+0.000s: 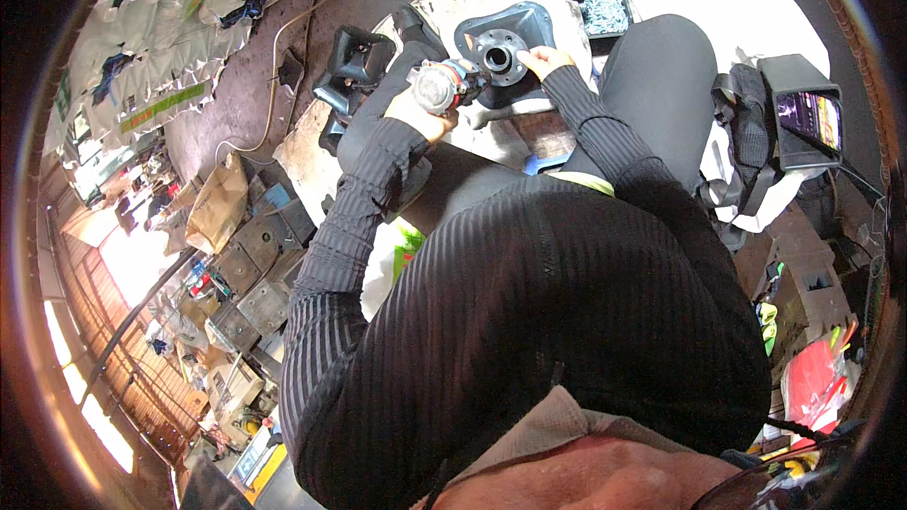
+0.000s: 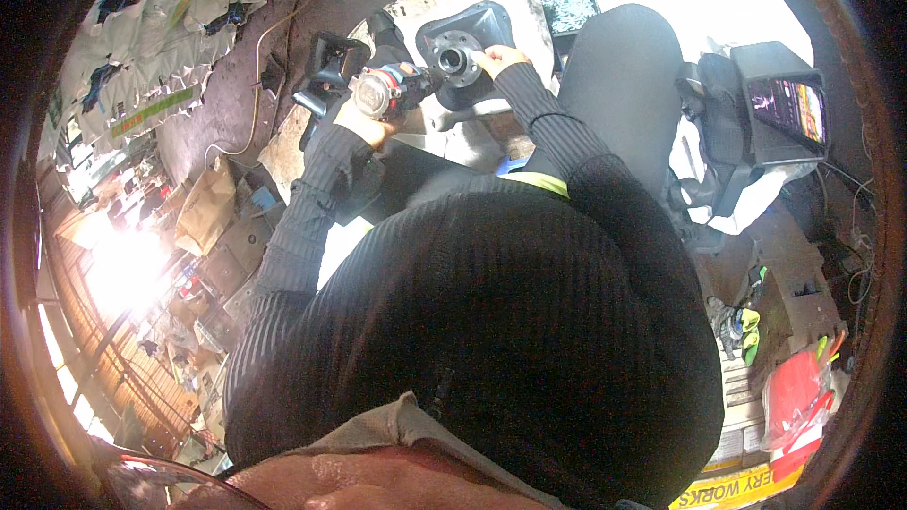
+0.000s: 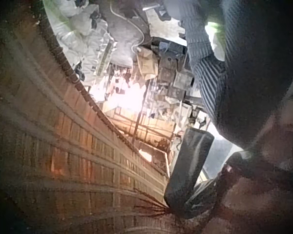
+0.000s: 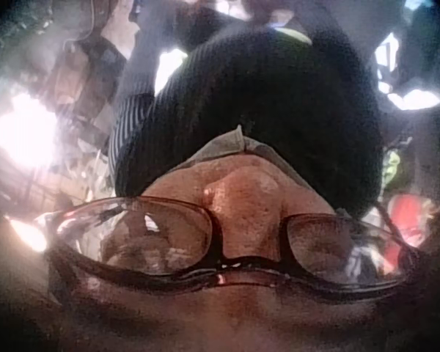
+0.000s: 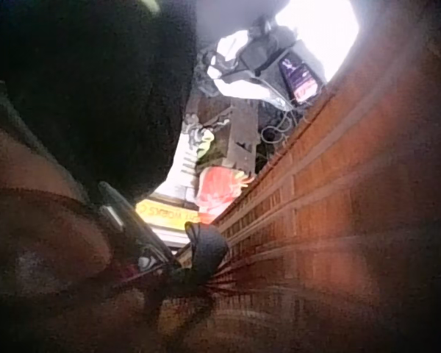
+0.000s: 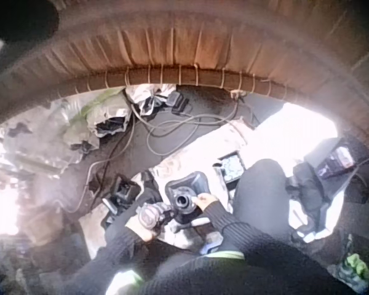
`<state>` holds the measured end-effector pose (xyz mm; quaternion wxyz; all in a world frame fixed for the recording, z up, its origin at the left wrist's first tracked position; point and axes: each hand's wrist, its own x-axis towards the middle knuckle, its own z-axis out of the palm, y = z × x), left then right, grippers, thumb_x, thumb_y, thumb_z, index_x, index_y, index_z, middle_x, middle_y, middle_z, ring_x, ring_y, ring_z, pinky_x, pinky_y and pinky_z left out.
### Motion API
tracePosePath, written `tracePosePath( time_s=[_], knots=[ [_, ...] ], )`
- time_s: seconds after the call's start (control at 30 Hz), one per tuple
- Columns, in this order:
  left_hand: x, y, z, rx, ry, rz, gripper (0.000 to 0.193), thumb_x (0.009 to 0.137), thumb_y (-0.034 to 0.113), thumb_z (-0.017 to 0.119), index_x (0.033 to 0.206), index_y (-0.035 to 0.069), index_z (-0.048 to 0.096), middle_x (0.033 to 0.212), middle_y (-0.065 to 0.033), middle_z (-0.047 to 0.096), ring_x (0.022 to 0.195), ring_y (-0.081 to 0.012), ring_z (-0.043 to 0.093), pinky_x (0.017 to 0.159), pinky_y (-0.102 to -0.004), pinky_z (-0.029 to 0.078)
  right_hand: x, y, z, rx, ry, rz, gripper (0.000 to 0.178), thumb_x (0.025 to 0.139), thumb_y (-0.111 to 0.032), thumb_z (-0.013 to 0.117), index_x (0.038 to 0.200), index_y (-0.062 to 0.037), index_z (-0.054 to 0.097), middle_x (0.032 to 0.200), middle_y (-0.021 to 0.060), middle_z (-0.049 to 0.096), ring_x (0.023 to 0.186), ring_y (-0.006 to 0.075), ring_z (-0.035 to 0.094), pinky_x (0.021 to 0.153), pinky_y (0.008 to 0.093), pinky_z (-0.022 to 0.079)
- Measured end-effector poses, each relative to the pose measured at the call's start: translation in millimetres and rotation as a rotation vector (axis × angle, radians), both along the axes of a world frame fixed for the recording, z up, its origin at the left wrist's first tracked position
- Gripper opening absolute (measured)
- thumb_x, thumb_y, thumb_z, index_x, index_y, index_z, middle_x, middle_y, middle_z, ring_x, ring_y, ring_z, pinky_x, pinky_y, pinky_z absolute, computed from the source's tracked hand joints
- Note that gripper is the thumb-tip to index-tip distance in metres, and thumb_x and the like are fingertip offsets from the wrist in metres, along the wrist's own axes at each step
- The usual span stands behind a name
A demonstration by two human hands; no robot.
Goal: The person sits on the floor and uses a power drill to fasten screws into a dark mechanical housing. They repeatedly pick up screws, align them, and drive them into the object, occasionally pausing to reposition the part.
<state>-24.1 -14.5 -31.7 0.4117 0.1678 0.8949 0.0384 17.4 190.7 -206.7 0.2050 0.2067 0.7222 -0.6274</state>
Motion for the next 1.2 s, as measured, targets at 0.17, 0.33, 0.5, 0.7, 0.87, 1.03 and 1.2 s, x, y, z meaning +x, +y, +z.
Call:
tracePosePath(
  time_s=[0.17,0.33,0.5,0.7,0.87,1.03,1.2],
  knots=[
    [1.4,28.2,40.3,0.129,-0.057,0.227,0.057,0.062,0.009,0.066,0.116,0.007,0.048,0.102,-0.0095,0.056,0.096,-0.0201,0.054,0.084,-0.0298,0.043,-4.5,2.3,-11.4,0.104,0.117,0.008,0.043,0.074,-0.047,0.058,0.089,-0.0068,0.064,0.072,0.0082,0.062,0.067,0.0168,0.058,0.065,0.0294,0.045],
    [32.3,-21.4,-5.2,0.531,0.243,0.375,0.052,0.065,0.017,0.065,0.113,0.008,0.051,0.103,-0.0094,0.058,0.098,-0.0204,0.055,0.086,-0.0287,0.042,-1.5,9.7,21.5,-0.1,-0.053,-0.036,0.043,0.077,-0.041,0.056,0.101,-0.0052,0.059,0.084,0.0094,0.061,0.075,0.0172,0.058,0.069,0.0303,0.047],
    [80.7,3.0,48.7,0.778,0.242,0.63,0.059,0.062,0.018,0.075,0.113,0.003,0.05,0.106,-0.0115,0.057,0.099,-0.0182,0.054,0.086,-0.0297,0.043,6.5,38.1,27.6,-0.957,-0.362,-0.451,0.044,0.084,-0.027,0.05,0.119,-0.0034,0.039,0.099,0.0141,0.054,0.086,0.0257,0.057,0.072,0.044,0.048],
    [103.7,-10.5,24.4,0.574,0.645,-0.06,0.052,0.057,0.028,0.065,0.106,0.014,0.055,0.102,-0.0067,0.057,0.097,-0.0275,0.053,0.086,-0.0394,0.041,30.6,28.5,95.9,-1.361,-0.308,-0.468,0.037,0.087,-0.021,0.048,0.118,-0.0024,0.037,0.102,0.017,0.053,0.088,0.0286,0.058,0.08,0.0457,0.046],
    [112.8,12.1,59.6,0.427,0.697,-0.242,0.056,0.065,0.035,0.062,0.116,0.018,0.048,0.114,-0.0051,0.052,0.107,-0.025,0.048,0.093,-0.0395,0.036,32.6,20.5,90.9,-1.383,-0.254,-0.508,0.037,0.088,-0.022,0.047,0.118,-0.0023,0.038,0.102,0.0168,0.054,0.089,0.0284,0.058,0.08,0.0451,0.047],
    [113.4,8.2,63.9,0.386,0.52,-0.13,0.059,0.069,0.029,0.064,0.122,0.015,0.042,0.118,-0.0083,0.049,0.111,-0.0268,0.045,0.097,-0.0392,0.033,36.1,10.9,86.6,-1.344,-0.227,-0.509,0.037,0.088,-0.022,0.047,0.117,-0.0022,0.038,0.102,0.0166,0.054,0.089,0.0282,0.058,0.08,0.0445,0.047],
    [112.8,1.8,50.1,0.42,0.568,-0.158,0.059,0.069,0.025,0.065,0.122,0.013,0.04,0.117,-0.0093,0.049,0.108,-0.0254,0.048,0.093,-0.0361,0.038,34.6,3.6,78.4,-1.311,-0.209,-0.538,0.037,0.088,-0.022,0.047,0.117,-0.0021,0.038,0.102,0.0164,0.054,0.089,0.0279,0.058,0.08,0.0439,0.047]
  ],
)
